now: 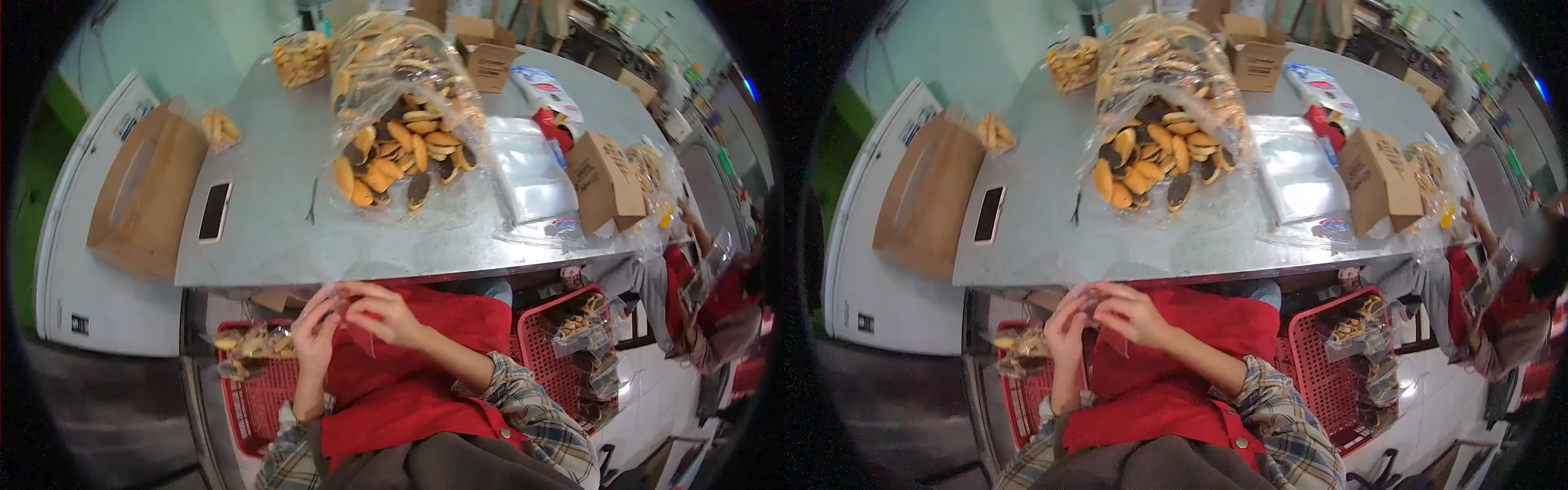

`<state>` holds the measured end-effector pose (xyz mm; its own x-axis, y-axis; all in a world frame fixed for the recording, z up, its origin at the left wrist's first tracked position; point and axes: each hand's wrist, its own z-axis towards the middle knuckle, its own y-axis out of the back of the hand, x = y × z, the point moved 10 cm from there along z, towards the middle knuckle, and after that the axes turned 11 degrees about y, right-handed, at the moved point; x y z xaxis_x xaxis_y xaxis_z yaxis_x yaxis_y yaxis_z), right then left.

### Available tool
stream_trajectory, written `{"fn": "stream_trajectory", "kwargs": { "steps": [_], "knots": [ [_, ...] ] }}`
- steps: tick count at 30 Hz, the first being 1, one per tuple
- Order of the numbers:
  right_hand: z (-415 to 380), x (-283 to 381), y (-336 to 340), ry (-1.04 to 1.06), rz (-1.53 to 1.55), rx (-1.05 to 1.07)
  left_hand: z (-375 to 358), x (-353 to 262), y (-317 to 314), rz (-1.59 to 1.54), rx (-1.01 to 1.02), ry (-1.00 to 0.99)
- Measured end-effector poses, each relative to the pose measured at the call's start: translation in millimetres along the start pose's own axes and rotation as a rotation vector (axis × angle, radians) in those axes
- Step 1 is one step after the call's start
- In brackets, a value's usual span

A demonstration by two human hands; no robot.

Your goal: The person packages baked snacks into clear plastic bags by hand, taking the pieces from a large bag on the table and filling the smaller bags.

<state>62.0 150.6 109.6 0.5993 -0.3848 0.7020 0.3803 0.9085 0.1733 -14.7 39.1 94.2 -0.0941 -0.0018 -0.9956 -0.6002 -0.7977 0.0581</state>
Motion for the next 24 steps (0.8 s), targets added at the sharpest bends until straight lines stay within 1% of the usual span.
{"fn": "stream_trajectory", "kwargs": {
  "steps": [1, 2, 3, 5, 6, 9, 11, 17, 18, 21, 24],
  "knots": [
    [-1.4, -2.0, -2.1, -0.02, 0.004, 0.004, -1.4, -1.2, 3.2, 0.038, -0.021, 0.005],
    [-0.1, 2.3, -1.3, 0.007, -0.025, -0.001, -1.7, -13.4, 1.4, 0.172, -0.037, -0.073],
    [0.8, 2.0, -3.0, 0.008, -0.019, 0.015, -1.9, -14.1, 2.8, 0.175, -0.048, -0.065],
    [2.7, 0.2, -4.6, -0.085, 0.065, -0.005, -2.5, -15.7, 2.5, 0.179, -0.055, -0.06],
    [1.9, -1.9, -5.7, -0.115, 0.071, -0.014, -2.8, -15.2, -0.9, 0.052, -0.025, 0.04],
    [-0.7, -7.6, -4.8, -0.183, 0.068, -0.048, -3.5, -18.0, -6.9, -0.13, 0.049, -0.025],
    [-0.8, -9.5, -2.5, -0.192, 0.063, -0.06, -3.5, -3.6, -5.2, -0.15, 0.078, 0.038],
    [5.1, 6.8, -3.5, -0.012, -0.194, 0.053, -2.5, 3.8, -4.3, -0.223, 0.119, 0.126],
    [4.8, 7.6, -4.2, -0.003, -0.203, 0.061, -2.5, 4.7, -3.6, -0.228, 0.119, 0.138],
    [4.4, 9.6, -6.9, 0.015, -0.22, 0.085, -0.2, -1.3, -2.7, -0.12, 0.154, 0.027],
    [5.8, 13.0, -8.8, 0.014, -0.213, 0.096, 0.7, 7.1, 1.1, -0.121, 0.168, 0.115]
  ]
}}
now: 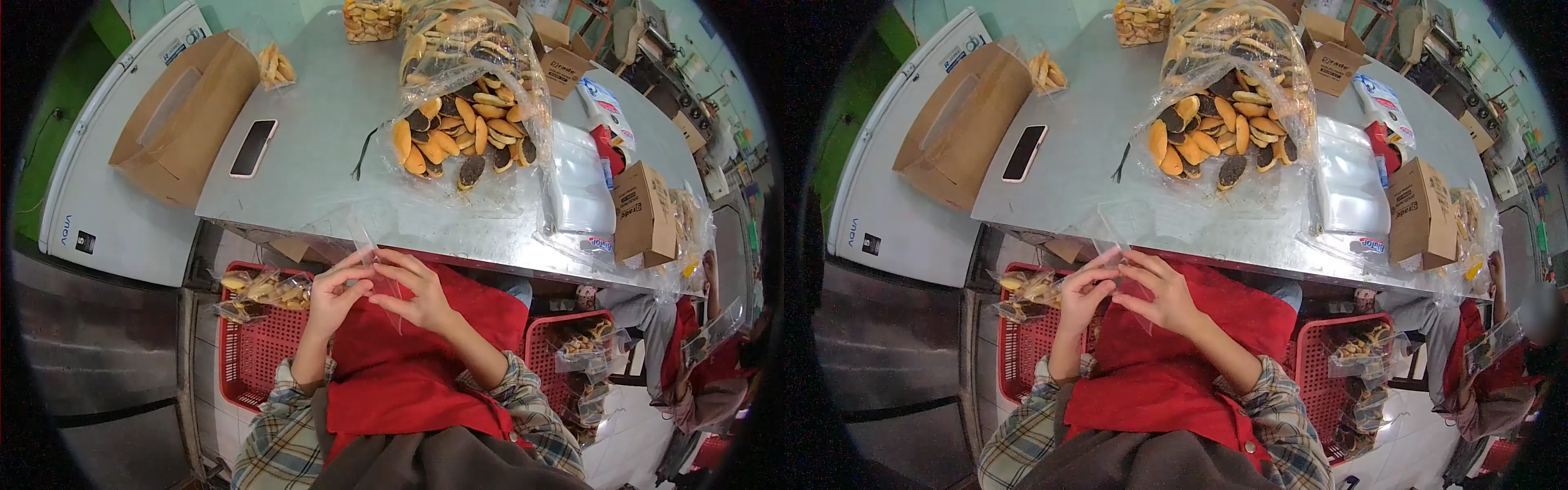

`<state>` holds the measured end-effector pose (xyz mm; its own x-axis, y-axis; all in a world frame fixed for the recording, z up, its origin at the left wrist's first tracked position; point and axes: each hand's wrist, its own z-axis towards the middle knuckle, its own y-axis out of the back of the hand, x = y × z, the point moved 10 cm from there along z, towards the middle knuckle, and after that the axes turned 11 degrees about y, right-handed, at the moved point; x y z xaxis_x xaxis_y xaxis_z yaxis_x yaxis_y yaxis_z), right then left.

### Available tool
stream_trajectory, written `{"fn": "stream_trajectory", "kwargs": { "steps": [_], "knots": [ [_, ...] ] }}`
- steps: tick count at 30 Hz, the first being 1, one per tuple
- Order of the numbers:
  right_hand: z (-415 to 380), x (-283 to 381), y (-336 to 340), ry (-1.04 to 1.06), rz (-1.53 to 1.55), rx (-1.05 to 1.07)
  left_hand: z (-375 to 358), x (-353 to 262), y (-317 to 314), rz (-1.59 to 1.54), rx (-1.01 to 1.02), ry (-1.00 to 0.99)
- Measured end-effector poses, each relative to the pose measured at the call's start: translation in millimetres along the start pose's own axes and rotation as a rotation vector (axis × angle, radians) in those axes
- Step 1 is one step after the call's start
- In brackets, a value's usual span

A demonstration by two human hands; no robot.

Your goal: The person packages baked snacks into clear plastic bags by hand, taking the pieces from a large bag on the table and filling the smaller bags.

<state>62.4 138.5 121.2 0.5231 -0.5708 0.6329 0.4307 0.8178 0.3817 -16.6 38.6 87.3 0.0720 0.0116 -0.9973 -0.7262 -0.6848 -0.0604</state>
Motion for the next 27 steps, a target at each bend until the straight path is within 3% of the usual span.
{"fn": "stream_trajectory", "kwargs": {
  "steps": [3, 5, 8, 9, 10, 11, 12, 13, 14, 15, 16, 19, 20, 23, 24, 25, 27],
  "knots": [
    [1.3, -0.6, -1.3, 0.015, -0.011, 0.008, 1.6, 8.6, 2.3, -0.052, -0.016, 0.053],
    [-0.2, -5.2, -5.1, 0.026, -0.045, 0.009, 0.6, 6.1, 0.8, 0.03, -0.041, -0.04],
    [-1.4, -17.4, -3.3, -0.185, -0.32, -0.046, -3.3, -5.1, -10.6, 0.014, -0.138, -0.18],
    [-1.2, -17.1, -9.7, -0.166, -0.337, 0.002, -6.6, -8.7, -12.9, -0.016, -0.183, -0.223],
    [-2.0, -19.8, -16.4, -0.143, -0.354, 0.051, -9.9, -18.3, -13.8, 0.318, -0.244, -0.315],
    [-1.1, -23.2, -24.3, -0.119, -0.37, 0.101, -4.1, -13.5, -11.4, 0.372, -0.295, -0.233],
    [8.4, -0.3, -17.7, 0.1, -0.447, -0.051, -1.0, -13.5, -9.6, 0.428, -0.348, -0.147],
    [9.3, -5.3, -16.0, 0.059, -0.473, -0.017, 0.8, -10.9, -6.5, 0.483, -0.404, -0.06],
    [10.8, -10.6, -13.8, 0.018, -0.496, 0.017, 4.0, -11.3, -14.0, 0.613, -0.344, -0.163],
    [14.0, -16.1, -11.2, -0.022, -0.518, 0.051, 7.4, -5.6, -14.6, 0.643, -0.306, -0.081],
    [19.2, -10.8, -3.9, 0.057, -0.51, -0.047, 8.3, -1.4, -15.7, 0.672, -0.269, 0.001],
    [19.0, -42.1, 18.3, -0.014, -0.614, -0.038, -5.0, 7.0, -22.6, 0.896, -0.177, 0.119],
    [20.8, -51.3, 37.6, -0.07, -0.594, -0.123, -9.3, 8.6, -25.7, 0.988, -0.153, 0.135],
    [13.4, -54.0, 32.2, -0.371, -0.435, -0.039, -20.2, -27.7, 7.5, 0.797, -0.506, 0.027],
    [-3.7, -82.4, 14.1, -0.651, -0.052, 0.01, -29.4, -57.6, 12.9, 0.868, -0.667, -0.336],
    [-24.1, -97.2, -13.8, -0.914, 0.345, 0.063, -33.8, -82.4, 6.3, 0.946, -0.734, -0.478],
    [-17.9, -81.7, -36.8, -0.877, 0.724, -0.073, -27.8, -96.7, -9.4, 1.064, -0.686, -0.675]
  ]
}}
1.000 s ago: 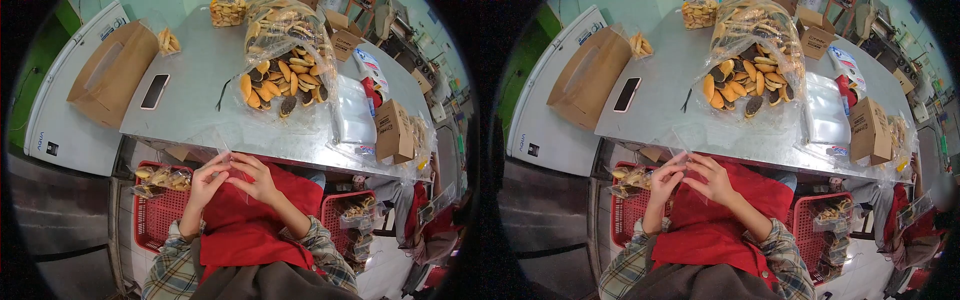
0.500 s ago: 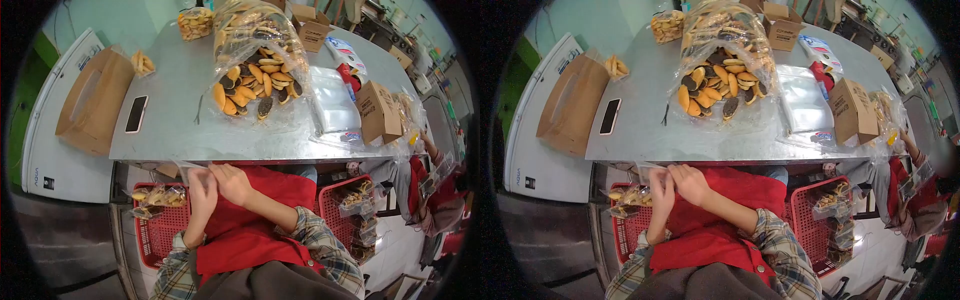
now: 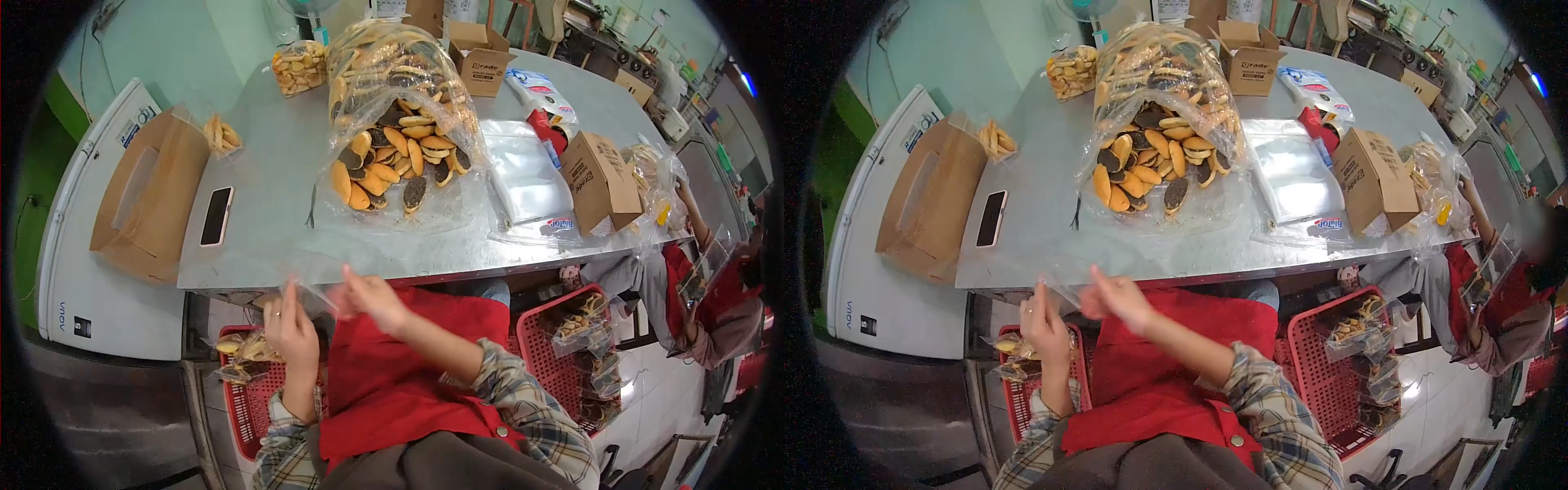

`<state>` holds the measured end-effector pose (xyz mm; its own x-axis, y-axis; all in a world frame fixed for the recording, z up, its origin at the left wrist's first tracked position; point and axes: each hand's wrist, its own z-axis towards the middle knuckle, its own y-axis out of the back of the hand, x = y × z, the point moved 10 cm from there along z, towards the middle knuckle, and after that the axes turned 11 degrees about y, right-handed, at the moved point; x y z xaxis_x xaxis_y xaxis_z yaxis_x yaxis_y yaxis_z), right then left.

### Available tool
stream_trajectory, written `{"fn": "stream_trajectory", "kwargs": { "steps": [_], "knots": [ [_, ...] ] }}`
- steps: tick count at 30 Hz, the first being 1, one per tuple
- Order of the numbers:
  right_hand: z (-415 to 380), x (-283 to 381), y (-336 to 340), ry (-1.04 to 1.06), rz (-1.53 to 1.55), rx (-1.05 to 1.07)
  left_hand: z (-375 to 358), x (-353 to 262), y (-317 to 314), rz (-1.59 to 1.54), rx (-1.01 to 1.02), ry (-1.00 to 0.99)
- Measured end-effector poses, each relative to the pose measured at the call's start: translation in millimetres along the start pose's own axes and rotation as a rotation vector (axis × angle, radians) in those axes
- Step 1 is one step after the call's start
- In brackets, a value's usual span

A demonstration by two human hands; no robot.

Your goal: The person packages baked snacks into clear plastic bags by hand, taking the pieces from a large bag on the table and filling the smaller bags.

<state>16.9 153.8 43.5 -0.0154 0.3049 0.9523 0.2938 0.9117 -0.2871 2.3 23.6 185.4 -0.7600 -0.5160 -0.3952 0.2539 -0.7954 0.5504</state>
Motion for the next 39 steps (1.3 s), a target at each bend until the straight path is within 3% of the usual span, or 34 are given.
{"fn": "stream_trajectory", "kwargs": {
  "steps": [2, 3, 6, 8, 10, 12, 13, 16, 18, 19, 21, 22, 24, 26, 27, 28, 30, 32, 33, 36, 39],
  "knots": [
    [-23.5, 69.3, -27.7, 0.664, 0.052, -0.132, -0.7, -22.1, -14.0, -0.128, 0.164, -0.047],
    [-19.9, 81.1, -34.1, 0.725, 0.043, 0.016, -3.7, -34.9, -20.9, -0.19, 0.248, -0.072],
    [-5.8, 118.7, -6.3, 0.85, 0.297, -0.183, -26.3, -67.6, -21.1, -0.364, 0.299, -0.231],
    [-0.5, 139.3, 10.4, 0.919, 0.467, -0.313, -28.8, -67.8, -32.6, -0.482, 0.172, -0.211],
    [10.3, 153.6, 24.1, 0.883, 0.343, -0.297, -21.2, -61.1, -42.1, -0.453, 0.13, -0.164],
    [16.7, 151.2, 52.3, 0.728, -0.065, -0.143, -12.2, -43.2, -50.4, -0.277, 0.186, -0.088],
    [17.1, 160.3, 69.1, 0.803, 0.076, -0.146, -3.9, -32.7, -39.9, -0.262, 0.1, -0.01],
    [23.3, 168.1, 98.3, 0.908, 0.501, -0.136, -17.7, -90.4, -49.9, -0.354, 0.142, -0.2],
    [33.3, 163.1, 101.0, 0.852, 0.78, -0.12, -59.8, -144.5, -72.0, -0.519, 0.611, -0.413],
    [31.6, 156.9, 101.3, 0.824, 0.71, -0.19, -60.4, -147.8, -75.8, -0.537, 0.705, -0.437],
    [17.0, 135.7, 81.2, 0.739, 0.633, -0.127, -52.2, -145.8, -83.4, -0.572, 0.896, -0.487],
    [4.8, 120.3, 70.4, 0.698, 0.594, -0.097, -31.9, -118.7, -86.2, -0.54, 0.816, -0.356],
    [-6.1, 28.8, 56.0, 0.283, 0.398, -0.109, 1.0, -39.3, -81.4, -0.468, 0.259, 0.116],
    [-25.8, 16.4, 51.9, 0.573, -0.124, -0.13, -45.3, -38.0, -130.6, -0.832, 0.914, 0.545],
    [-30.0, 9.0, 62.0, 0.57, -0.131, -0.226, -62.5, -47.3, -129.1, -0.867, 0.725, 0.286],
    [-35.2, 4.0, 72.4, 0.564, -0.139, -0.324, -64.7, -50.4, -125.7, -0.885, 0.677, 0.282],
    [-48.3, 10.2, 80.9, 0.641, -0.114, -0.474, -45.0, -46.1, -100.7, -0.426, 0.408, 0.039],
    [-66.6, 26.4, 61.4, 0.8, -0.028, -0.591, -48.3, -32.6, -110.3, -0.615, 0.508, 0.171],
    [-66.8, 6.7, 57.6, 0.718, -0.016, -0.63, -49.5, -27.0, -115.1, -0.71, 0.554, 0.237],
    [-82.0, 9.6, 48.4, 0.909, -0.138, -0.651, -61.5, -19.3, -125.5, -0.879, 0.719, 0.369],
    [-85.6, 12.1, 41.8, 1.095, -0.135, -0.465, -57.4, -7.5, -112.1, -0.956, 0.581, 0.37]
  ]
}}
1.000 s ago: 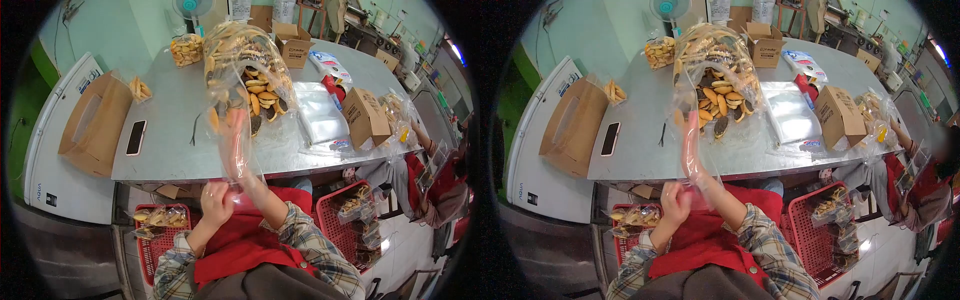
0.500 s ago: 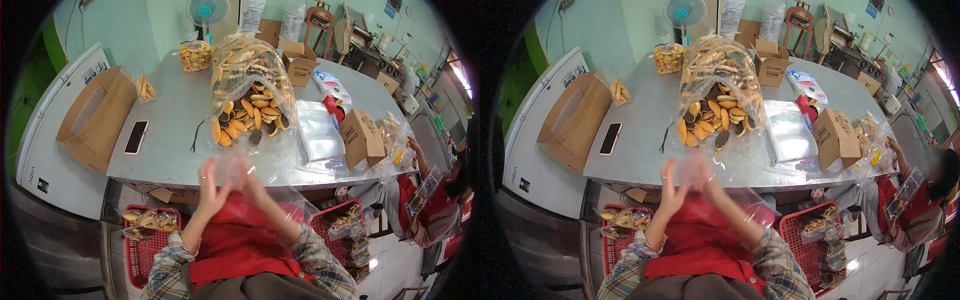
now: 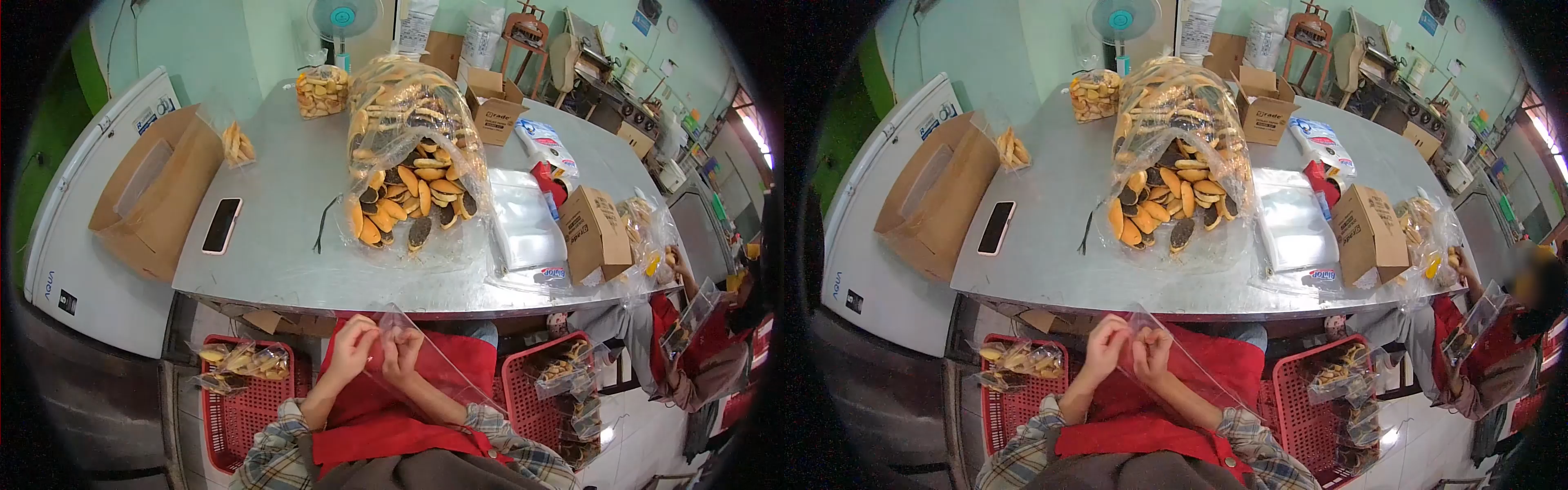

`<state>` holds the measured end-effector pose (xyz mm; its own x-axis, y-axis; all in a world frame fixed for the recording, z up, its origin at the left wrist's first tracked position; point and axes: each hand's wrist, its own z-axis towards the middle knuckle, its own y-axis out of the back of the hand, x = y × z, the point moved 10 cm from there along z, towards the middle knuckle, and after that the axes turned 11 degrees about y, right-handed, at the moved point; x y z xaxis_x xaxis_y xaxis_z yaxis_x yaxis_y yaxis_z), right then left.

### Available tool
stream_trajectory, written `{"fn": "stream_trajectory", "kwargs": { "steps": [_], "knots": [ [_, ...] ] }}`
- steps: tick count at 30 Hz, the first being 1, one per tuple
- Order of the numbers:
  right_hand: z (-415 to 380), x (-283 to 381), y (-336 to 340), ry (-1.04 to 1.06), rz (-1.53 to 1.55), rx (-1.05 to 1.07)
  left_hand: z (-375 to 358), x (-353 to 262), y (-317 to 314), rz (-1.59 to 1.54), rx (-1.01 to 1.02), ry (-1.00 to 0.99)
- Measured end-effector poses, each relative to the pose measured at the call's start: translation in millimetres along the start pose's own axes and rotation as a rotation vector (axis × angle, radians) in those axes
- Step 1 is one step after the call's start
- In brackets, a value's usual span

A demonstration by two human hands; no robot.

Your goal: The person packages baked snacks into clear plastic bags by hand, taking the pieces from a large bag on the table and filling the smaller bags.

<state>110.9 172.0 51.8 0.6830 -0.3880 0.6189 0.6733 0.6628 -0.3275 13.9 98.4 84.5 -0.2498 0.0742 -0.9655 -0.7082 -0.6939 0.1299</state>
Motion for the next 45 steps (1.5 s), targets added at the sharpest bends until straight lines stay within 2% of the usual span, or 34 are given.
{"fn": "stream_trajectory", "kwargs": {
  "steps": [1, 2, 5, 6, 9, 11, 12, 15, 18, 21, 22, 25, 27, 29, 30, 33, 35, 39, 42, 44, 45],
  "knots": [
    [5.1, 7.1, 0.1, 0.073, 0.004, 0.039, 0.1, 0.5, 7.9, -0.053, -0.023, -0.011],
    [10.5, 6.8, -0.8, 0.076, -0.185, 0.132, -0.4, 7.3, 16.4, -0.141, -0.025, 0.063],
    [35.5, 5.3, -6.4, 0.078, -0.745, 0.413, 9.8, 2.6, 13.8, -0.156, 0.051, 0.094],
    [41.0, -4.9, -2.1, -0.067, -0.603, 0.274, 9.7, 9.3, 18.2, 0.014, 0.004, 0.002],
    [80.2, 4.3, -27.5, 0.127, -0.731, 0.362, 2.8, 16.6, -0.2, -0.589, -0.25, 0.271],
    [99.3, 20.3, -63.6, 0.252, -0.919, 0.486, -6.9, 21.9, -35.9, -0.52, -0.198, 0.235],
    [104.0, 24.4, -77.3, 0.317, -1.012, 0.549, -4.7, 21.0, -38.1, -0.667, -0.186, 0.275],
    [106.4, 15.0, -79.7, 0.439, -0.704, 0.542, 4.3, 28.3, -39.2, -0.764, -0.082, 0.254],
    [98.1, -24.2, -45.4, 0.083, -0.392, 0.251, -2.6, 32.7, -54.8, -0.746, 0.043, 0.352],
    [61.9, -73.2, -5.2, -0.6, -0.11, -0.085, -9.5, 47.2, -64.0, -0.695, 0.101, 0.458],
    [54.5, -70.6, -4.4, -0.556, 0.072, -0.233, -11.7, 50.1, -65.5, -0.694, 0.092, 0.47],
    [43.6, -70.5, 18.8, -0.571, -0.104, -0.386, -18.4, 58.5, -72.8, -0.694, 0.108, 0.486],
    [40.2, -75.5, 21.0, -0.53, -0.217, -0.284, -15.8, 70.4, -74.1, -0.687, 0.18, 0.459],
    [33.7, -73.6, 15.0, -0.491, -0.301, -0.231, -0.5, 93.1, -51.9, -0.737, -0.005, 0.546],
    [26.3, -69.0, 6.5, -0.472, -0.338, -0.17, 9.3, 79.4, -43.4, -0.873, -0.04, 0.549],
    [22.9, -66.5, -7.8, -0.471, -0.249, -0.104, 13.0, 64.3, -33.8, -0.763, -0.218, 0.564],
    [24.6, -66.7, -11.0, -0.382, -0.363, 0.026, 10.5, 76.0, -33.0, -0.802, -0.206, 0.526],
    [28.8, -63.8, -16.8, -0.361, -0.395, 0.064, 8.4, 75.3, -30.2, -0.75, -0.239, 0.502],
    [13.6, -75.7, -8.9, -0.49, -0.288, 0.033, 6.1, 72.8, -36.0, -0.776, -0.207, 0.492],
    [3.5, -87.4, -10.7, -0.586, -0.214, -0.006, 2.4, 81.6, -39.8, -0.852, -0.176, 0.516],
    [12.6, -75.9, -12.5, -0.556, -0.149, -0.1, 0.9, 77.9, -41.3, -0.859, -0.183, 0.56]
  ]
}}
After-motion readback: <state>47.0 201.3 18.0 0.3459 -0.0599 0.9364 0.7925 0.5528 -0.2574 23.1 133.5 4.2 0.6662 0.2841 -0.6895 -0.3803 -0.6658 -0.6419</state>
